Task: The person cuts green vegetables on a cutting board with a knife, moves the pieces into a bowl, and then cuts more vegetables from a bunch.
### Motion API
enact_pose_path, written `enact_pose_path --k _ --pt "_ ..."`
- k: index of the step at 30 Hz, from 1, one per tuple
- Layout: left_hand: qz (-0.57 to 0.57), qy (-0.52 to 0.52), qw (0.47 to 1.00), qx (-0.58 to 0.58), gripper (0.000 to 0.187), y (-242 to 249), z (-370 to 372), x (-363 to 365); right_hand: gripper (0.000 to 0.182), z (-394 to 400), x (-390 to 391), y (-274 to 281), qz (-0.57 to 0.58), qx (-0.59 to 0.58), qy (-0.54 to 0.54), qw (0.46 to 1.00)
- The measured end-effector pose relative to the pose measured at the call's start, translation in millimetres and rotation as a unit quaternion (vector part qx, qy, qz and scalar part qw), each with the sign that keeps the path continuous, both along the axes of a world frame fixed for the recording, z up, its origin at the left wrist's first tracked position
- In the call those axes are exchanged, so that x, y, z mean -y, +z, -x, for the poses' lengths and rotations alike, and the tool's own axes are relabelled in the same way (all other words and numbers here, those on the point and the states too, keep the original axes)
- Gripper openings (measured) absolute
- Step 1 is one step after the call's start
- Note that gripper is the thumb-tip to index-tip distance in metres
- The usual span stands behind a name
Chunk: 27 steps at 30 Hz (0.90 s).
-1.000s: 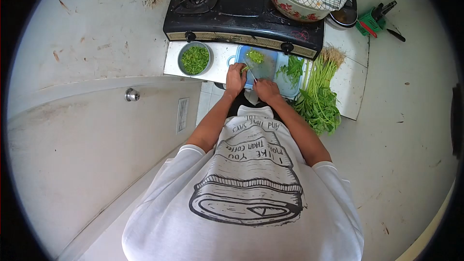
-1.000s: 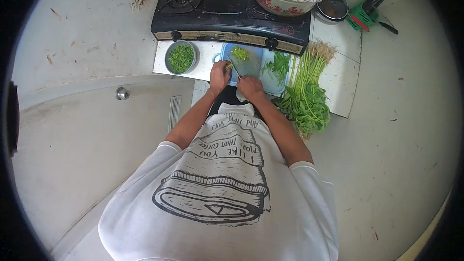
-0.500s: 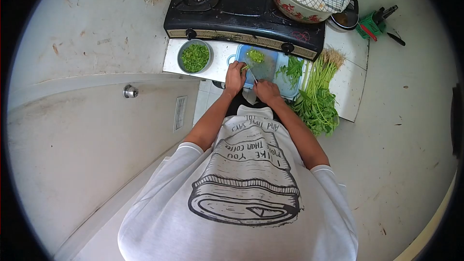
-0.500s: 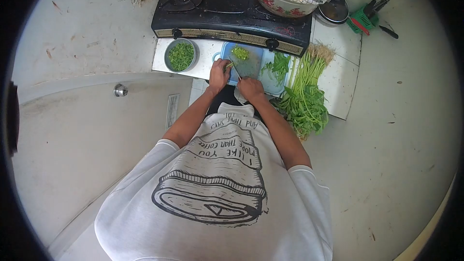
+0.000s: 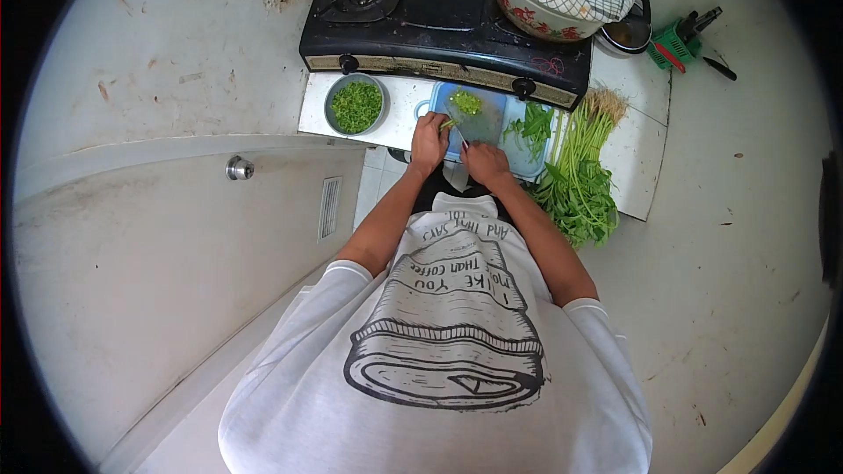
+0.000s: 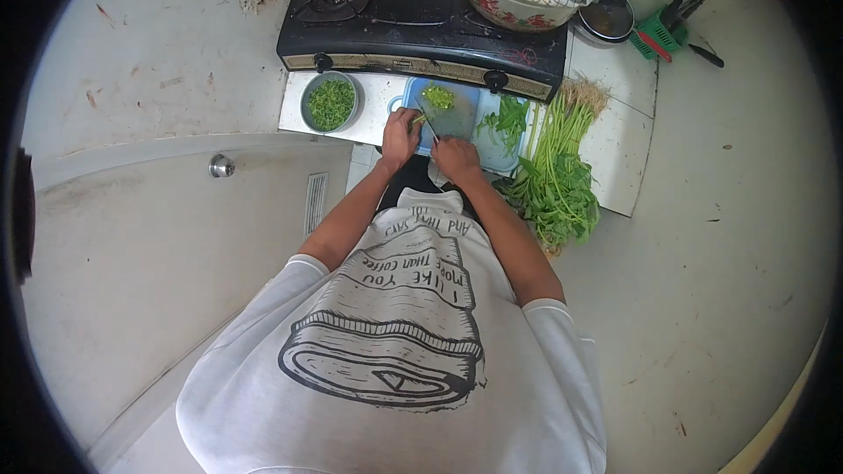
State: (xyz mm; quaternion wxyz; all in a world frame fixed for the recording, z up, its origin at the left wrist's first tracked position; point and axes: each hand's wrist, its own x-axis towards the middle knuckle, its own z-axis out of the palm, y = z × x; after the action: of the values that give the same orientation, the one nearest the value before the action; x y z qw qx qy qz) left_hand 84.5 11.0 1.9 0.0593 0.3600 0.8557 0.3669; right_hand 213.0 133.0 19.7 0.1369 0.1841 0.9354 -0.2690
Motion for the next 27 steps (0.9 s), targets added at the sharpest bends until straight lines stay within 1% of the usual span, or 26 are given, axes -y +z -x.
enact_pose_path --k 3,6,9,15,18,21,27 --pt "0.005 -0.001 1.000 0.005 0.020 -1 1 -1 0.046 -13 1 -2 -0.010 -0.014 -0.022 1.000" --pt "0.009 0.002 1.000 0.007 0.020 0 0 0 0.046 -16 2 -5 -0.003 -0.002 -0.034 0.999" --pt "0.006 0.002 1.000 0.010 0.020 3 0 -1 0.050 -7 -2 -5 0.006 0.011 -0.012 1.000" --pt "0.004 -0.001 1.000 0.008 0.019 1 1 0 0.046 -9 0 -5 -0.020 -0.020 -0.025 0.999" --pt "-0.005 0.001 1.000 0.006 0.019 0 0 0 0.046 -12 -2 -2 0.007 -0.005 0.004 1.000" --pt "0.001 -0.002 1.000 0.004 0.020 -2 1 0 0.047 -13 1 -5 -0.005 -0.045 -0.015 0.999" --pt "0.017 0.009 1.000 0.013 0.020 3 0 -1 0.045 -11 3 -7 -0.003 -0.049 -0.017 0.999"
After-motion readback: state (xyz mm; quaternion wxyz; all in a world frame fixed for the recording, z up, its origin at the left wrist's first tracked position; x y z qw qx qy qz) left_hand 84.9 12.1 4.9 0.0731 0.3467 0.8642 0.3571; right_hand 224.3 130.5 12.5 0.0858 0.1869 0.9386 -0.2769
